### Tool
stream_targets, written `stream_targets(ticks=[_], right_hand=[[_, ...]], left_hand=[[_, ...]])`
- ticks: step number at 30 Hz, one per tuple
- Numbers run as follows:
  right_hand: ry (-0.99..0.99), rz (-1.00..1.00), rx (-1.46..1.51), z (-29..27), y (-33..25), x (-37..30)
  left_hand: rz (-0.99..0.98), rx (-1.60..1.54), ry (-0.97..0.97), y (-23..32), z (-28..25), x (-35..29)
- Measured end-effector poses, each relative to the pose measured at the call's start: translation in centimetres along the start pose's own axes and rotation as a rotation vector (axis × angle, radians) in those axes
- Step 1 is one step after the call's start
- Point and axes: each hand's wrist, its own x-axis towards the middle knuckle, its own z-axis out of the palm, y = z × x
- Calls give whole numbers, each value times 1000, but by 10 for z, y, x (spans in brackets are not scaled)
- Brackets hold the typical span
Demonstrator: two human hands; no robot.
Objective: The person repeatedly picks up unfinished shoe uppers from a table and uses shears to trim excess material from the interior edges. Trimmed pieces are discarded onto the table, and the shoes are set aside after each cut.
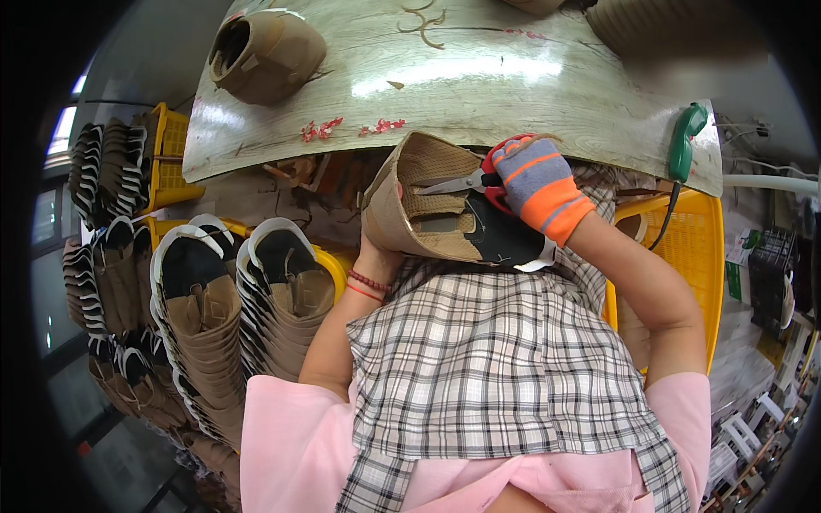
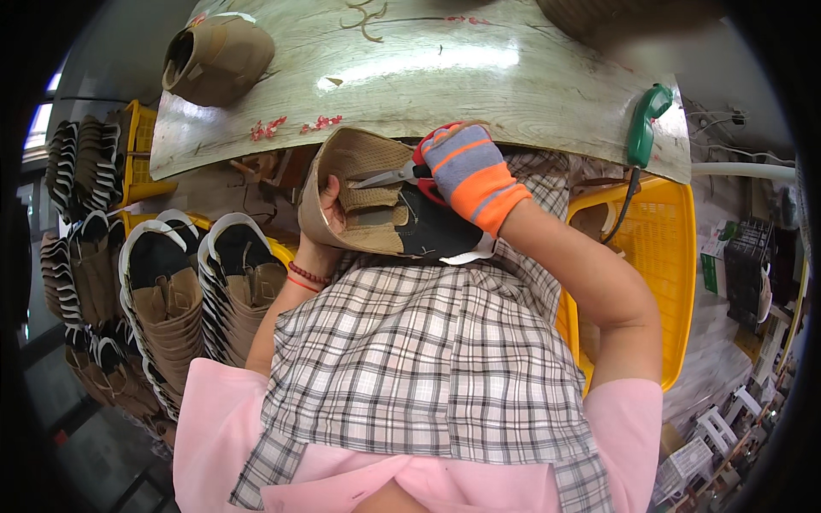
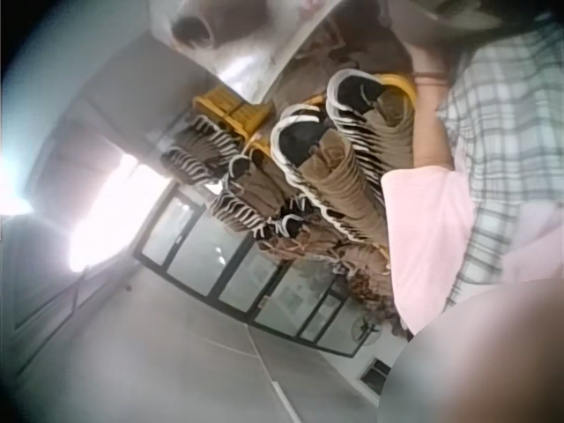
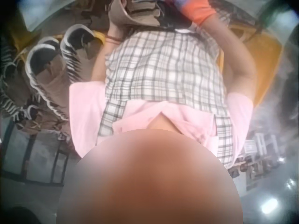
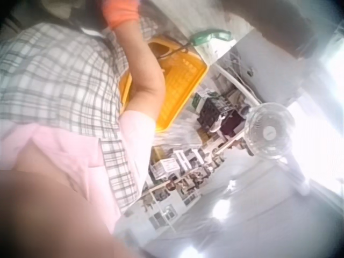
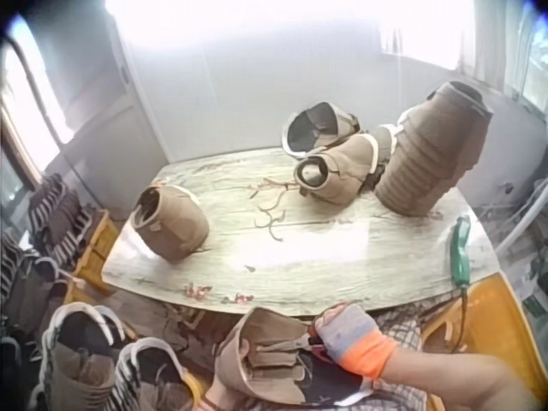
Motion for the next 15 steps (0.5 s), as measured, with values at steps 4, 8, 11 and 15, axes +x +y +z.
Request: stream_targets(ticks=[4,8,11,15], right_hand=[[48,-9,-69,2,2,-2],[105,13,83,-6,13,-12],[3,39,126,-10,12,-13],[74,-13,87,-8,1,-7]], left_hand=[[-35,-66,-23,-2,-9,4],[-42,-80,-60,-3,-14,6],[-34,-43,-50,-3,-14,7],[-40,-69,-52,-4,-14,5]])
